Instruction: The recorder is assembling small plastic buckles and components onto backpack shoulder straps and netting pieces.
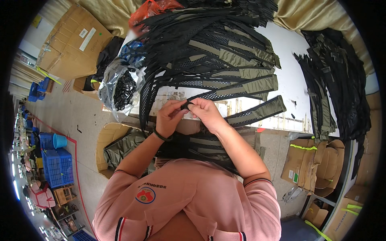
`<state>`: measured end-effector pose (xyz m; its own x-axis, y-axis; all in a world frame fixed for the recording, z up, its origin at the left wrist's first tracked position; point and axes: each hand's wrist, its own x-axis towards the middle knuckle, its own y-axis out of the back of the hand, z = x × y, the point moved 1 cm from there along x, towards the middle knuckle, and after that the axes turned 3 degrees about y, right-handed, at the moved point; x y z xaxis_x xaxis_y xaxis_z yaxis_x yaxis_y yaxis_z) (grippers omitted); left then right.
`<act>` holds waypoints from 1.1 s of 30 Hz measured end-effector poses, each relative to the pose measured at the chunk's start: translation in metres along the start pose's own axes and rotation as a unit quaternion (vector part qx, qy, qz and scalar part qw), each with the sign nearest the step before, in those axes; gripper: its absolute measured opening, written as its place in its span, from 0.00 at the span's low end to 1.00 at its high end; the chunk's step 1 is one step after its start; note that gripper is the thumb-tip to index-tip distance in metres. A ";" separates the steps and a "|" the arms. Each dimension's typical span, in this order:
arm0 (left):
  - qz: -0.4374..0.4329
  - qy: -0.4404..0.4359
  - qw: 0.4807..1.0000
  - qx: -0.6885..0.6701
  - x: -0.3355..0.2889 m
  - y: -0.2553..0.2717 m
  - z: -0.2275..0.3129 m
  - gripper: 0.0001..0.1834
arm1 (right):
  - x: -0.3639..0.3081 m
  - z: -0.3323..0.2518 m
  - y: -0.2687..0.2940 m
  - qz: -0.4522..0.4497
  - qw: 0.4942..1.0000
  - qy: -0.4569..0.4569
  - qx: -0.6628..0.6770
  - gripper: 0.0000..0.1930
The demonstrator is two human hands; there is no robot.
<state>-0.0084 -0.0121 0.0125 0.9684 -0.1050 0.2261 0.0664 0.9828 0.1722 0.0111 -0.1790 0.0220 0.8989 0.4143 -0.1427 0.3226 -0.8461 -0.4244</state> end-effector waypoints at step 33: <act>0.027 -0.142 0.983 0.114 0.006 0.009 0.016 0.20 | 0.003 -0.010 -0.008 0.004 0.998 0.048 0.041 0.14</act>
<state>-0.0058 -0.0063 0.0306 0.8611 -0.1241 0.4931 -0.0695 0.9319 0.3559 0.0148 -0.1744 0.0341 0.9272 0.3696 -0.0612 0.2932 -0.8176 -0.4955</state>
